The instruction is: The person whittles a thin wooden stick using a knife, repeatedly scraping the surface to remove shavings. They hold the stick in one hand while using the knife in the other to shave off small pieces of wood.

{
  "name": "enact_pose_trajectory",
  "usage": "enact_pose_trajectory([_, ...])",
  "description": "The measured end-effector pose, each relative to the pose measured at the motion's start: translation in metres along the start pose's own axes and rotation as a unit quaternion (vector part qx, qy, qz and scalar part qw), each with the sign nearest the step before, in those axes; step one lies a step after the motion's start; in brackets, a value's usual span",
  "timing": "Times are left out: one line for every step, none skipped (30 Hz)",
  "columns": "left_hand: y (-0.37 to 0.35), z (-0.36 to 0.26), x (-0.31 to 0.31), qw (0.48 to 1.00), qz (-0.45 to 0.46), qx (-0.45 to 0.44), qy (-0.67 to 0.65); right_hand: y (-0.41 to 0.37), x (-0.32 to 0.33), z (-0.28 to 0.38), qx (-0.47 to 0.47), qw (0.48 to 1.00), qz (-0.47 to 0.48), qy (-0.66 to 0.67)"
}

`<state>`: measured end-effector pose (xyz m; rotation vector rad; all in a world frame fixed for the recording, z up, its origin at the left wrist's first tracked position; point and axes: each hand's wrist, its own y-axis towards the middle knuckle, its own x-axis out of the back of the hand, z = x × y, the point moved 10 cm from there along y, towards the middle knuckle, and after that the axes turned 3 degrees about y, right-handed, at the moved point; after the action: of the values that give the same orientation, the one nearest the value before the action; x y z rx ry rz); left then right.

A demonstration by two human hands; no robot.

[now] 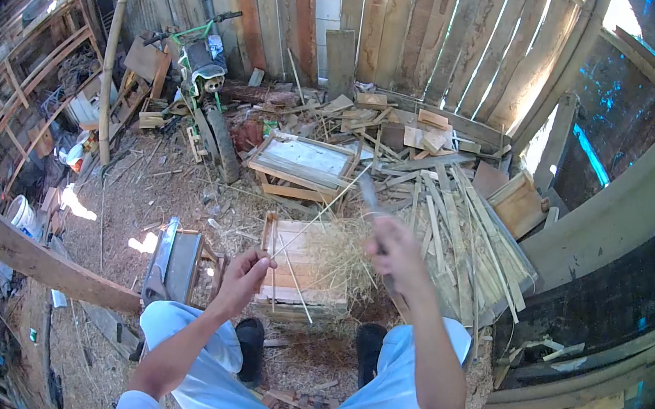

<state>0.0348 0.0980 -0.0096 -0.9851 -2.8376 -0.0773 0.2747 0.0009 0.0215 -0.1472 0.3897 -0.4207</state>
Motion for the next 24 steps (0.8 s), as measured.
enact_pose_trajectory([0.001, 0.004, -0.010, 0.995, 0.030, 0.049, -0.080, -0.005, -0.025, -0.009, -0.032, 0.998, 0.041, -0.024])
enact_pose_trajectory([0.001, 0.003, -0.013, 0.993, 0.035, 0.054, -0.097, -0.005, -0.043, -0.022, -0.028, 0.994, 0.072, -0.076])
enact_pose_trajectory([0.001, -0.001, -0.017, 0.993, 0.039, 0.054, -0.096, -0.005, -0.058, -0.034, -0.024, 0.986, 0.103, -0.128])
enact_pose_trajectory([0.000, -0.007, -0.023, 0.991, 0.055, 0.061, -0.107, -0.005, -0.066, -0.041, -0.023, 0.987, 0.100, -0.125])
enact_pose_trajectory([-0.001, -0.010, -0.029, 0.988, 0.069, 0.070, -0.117, -0.007, -0.081, -0.048, -0.024, 0.983, 0.133, -0.120])
enact_pose_trajectory([-0.001, -0.011, -0.032, 0.988, 0.071, 0.072, -0.115, -0.010, -0.091, -0.053, -0.027, 0.979, 0.167, -0.115])
enact_pose_trajectory([-0.002, -0.014, -0.039, 0.985, 0.093, 0.069, -0.131, -0.010, -0.092, -0.053, -0.028, 0.979, 0.166, -0.114])
enact_pose_trajectory([-0.002, -0.016, -0.044, 0.980, 0.113, 0.066, -0.148, -0.013, -0.097, -0.055, -0.039, 0.975, 0.192, -0.102])
enact_pose_trajectory([-0.001, -0.014, -0.044, 0.980, 0.112, 0.068, -0.148, -0.016, -0.103, -0.056, -0.049, 0.971, 0.216, -0.089])
enact_pose_trajectory([-0.001, -0.013, -0.047, 0.976, 0.128, 0.069, -0.163, -0.017, -0.103, -0.054, -0.052, 0.971, 0.216, -0.088])
enact_pose_trajectory([-0.001, -0.011, -0.051, 0.971, 0.143, 0.071, -0.180, -0.021, -0.105, -0.053, -0.059, 0.966, 0.233, -0.096])
enact_pose_trajectory([-0.003, -0.015, -0.050, 0.970, 0.143, 0.075, -0.181, -0.023, -0.105, -0.052, -0.065, 0.961, 0.249, -0.104])
enact_pose_trajectory([-0.007, -0.019, -0.054, 0.964, 0.161, 0.094, -0.189, -0.021, -0.101, -0.052, -0.068, 0.961, 0.248, -0.103])
enact_pose_trajectory([-0.011, -0.020, -0.058, 0.957, 0.178, 0.113, -0.199, -0.021, -0.096, -0.053, -0.089, 0.962, 0.251, -0.066])
enact_pose_trajectory([-0.012, -0.016, -0.059, 0.956, 0.178, 0.116, -0.201, -0.021, -0.093, -0.051, -0.109, 0.961, 0.254, -0.029])
enact_pose_trajectory([-0.011, -0.016, -0.059, 0.960, 0.180, 0.096, -0.192, -0.020, -0.088, -0.041, -0.107, 0.965, 0.240, -0.016])
enact_pose_trajectory([-0.011, -0.016, -0.059, 0.963, 0.182, 0.077, -0.183, -0.021, -0.088, -0.039, -0.110, 0.965, 0.239, -0.016])
enact_pose_trajectory([-0.012, -0.015, -0.059, 0.963, 0.181, 0.080, -0.185, -0.021, -0.086, -0.036, -0.101, 0.968, 0.230, -0.024])
enact_pose_trajectory([-0.013, -0.015, -0.061, 0.955, 0.195, 0.096, -0.201, -0.020, -0.085, -0.035, -0.091, 0.970, 0.222, -0.034])
enact_pose_trajectory([-0.014, -0.015, -0.065, 0.947, 0.208, 0.110, -0.218, -0.021, -0.087, -0.037, -0.093, 0.970, 0.223, -0.035])
enact_pose_trajectory([-0.014, -0.015, -0.065, 0.946, 0.208, 0.110, -0.220, -0.026, -0.096, -0.041, -0.093, 0.963, 0.250, -0.029])
enact_pose_trajectory([-0.016, -0.015, -0.069, 0.938, 0.223, 0.121, -0.235, -0.030, -0.102, -0.044, -0.094, 0.956, 0.278, -0.022])
enact_pose_trajectory([-0.017, -0.015, -0.072, 0.930, 0.237, 0.131, -0.248, -0.029, -0.102, -0.046, -0.095, 0.956, 0.278, -0.022])
enact_pose_trajectory([-0.018, -0.015, -0.070, 0.930, 0.235, 0.132, -0.248, -0.028, -0.104, -0.051, -0.095, 0.952, 0.287, -0.039])
